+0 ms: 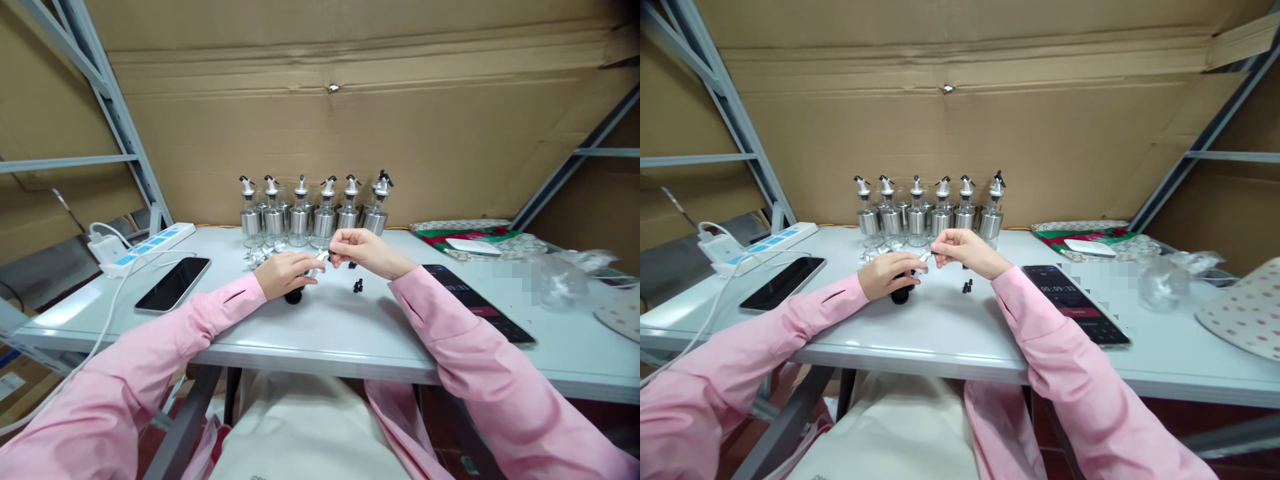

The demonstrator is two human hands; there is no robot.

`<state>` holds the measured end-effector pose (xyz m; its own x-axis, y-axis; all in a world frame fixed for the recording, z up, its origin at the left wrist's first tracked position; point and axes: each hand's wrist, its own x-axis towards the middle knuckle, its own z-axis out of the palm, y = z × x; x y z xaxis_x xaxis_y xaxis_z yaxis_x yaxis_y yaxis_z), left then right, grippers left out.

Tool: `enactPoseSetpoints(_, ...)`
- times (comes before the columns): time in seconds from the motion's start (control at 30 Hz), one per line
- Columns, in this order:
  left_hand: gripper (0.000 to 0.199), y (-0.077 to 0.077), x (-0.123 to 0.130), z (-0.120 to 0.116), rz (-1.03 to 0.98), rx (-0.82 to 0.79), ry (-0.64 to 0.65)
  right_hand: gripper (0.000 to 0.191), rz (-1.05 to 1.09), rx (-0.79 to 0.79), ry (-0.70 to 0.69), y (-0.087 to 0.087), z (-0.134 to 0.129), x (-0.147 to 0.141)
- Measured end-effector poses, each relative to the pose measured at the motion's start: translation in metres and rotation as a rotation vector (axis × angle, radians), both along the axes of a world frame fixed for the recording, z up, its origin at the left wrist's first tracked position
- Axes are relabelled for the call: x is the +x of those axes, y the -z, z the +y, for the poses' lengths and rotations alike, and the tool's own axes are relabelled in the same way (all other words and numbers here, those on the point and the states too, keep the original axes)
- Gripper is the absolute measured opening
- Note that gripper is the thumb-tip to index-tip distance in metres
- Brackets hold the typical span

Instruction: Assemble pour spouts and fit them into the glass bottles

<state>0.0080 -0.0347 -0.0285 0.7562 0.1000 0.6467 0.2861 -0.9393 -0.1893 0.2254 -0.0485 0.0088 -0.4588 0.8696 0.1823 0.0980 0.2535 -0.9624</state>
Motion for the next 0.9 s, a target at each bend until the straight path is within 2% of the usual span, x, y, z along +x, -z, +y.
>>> enactPoseSetpoints(0.13,0.028,0.000,0.001,-0.001,-0.017,0.011,0.009,0.033,0.022,-0.017,0.008,0.002,0.000,-0.004)
enactPoseSetpoints(0.3,0.029,-0.001,0.000,-0.003,-0.036,-0.004,0.002,0.033,0.162,-0.070,-0.008,0.008,0.000,-0.011)
enactPoseSetpoints(0.53,0.031,0.000,-0.001,-0.001,-0.056,0.044,-0.036,0.040,0.251,-0.239,-0.148,0.014,-0.001,-0.019)
enactPoseSetpoints(0.9,0.033,-0.004,0.000,-0.004,-0.045,0.078,-0.043,0.038,0.309,-0.235,-0.120,0.019,-0.001,-0.025)
